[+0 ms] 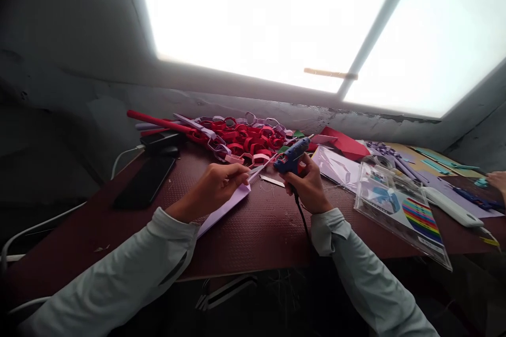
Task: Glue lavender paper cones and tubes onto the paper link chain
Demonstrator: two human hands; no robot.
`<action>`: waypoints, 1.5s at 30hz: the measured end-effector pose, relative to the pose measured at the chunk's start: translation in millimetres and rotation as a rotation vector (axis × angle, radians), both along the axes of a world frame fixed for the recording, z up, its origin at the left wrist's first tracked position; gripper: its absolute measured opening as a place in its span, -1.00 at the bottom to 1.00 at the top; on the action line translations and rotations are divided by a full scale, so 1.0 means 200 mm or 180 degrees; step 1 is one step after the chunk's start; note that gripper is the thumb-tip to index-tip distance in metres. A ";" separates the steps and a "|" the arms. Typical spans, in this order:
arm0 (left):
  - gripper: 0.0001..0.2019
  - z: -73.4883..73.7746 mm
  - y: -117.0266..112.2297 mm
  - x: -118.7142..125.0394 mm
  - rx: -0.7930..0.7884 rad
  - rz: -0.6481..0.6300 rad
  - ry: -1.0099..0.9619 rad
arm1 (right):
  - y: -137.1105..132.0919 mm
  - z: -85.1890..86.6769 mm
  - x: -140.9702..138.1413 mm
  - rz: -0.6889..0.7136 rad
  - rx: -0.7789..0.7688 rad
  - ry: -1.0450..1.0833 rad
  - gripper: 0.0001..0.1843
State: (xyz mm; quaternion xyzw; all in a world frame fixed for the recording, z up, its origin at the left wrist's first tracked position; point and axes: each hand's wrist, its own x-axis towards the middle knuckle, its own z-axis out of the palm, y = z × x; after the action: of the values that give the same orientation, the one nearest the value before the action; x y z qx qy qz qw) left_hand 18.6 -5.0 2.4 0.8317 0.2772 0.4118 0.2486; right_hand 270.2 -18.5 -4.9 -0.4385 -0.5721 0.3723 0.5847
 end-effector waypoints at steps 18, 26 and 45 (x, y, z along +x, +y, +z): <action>-0.73 -0.02 -0.04 0.02 -0.1114 -0.0202 -0.0189 | 0.00 -0.11 -0.13 -0.0477 0.0574 -0.0272 -0.53; -0.70 0.00 -0.06 0.03 -0.1616 -0.0506 -0.0377 | -0.01 -0.10 -0.13 -0.0372 0.0452 -0.0168 -0.50; -0.72 -0.01 -0.06 0.05 -0.2240 -0.0818 -0.0681 | -0.02 -0.11 -0.14 -0.0315 0.0224 -0.0118 -0.78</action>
State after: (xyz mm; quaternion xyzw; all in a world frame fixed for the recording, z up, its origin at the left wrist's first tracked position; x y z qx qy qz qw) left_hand 27.7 -17.2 0.8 0.6760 0.2676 0.3414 0.5957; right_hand 242.5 -21.6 -26.4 -0.4522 -0.5732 0.3144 0.6067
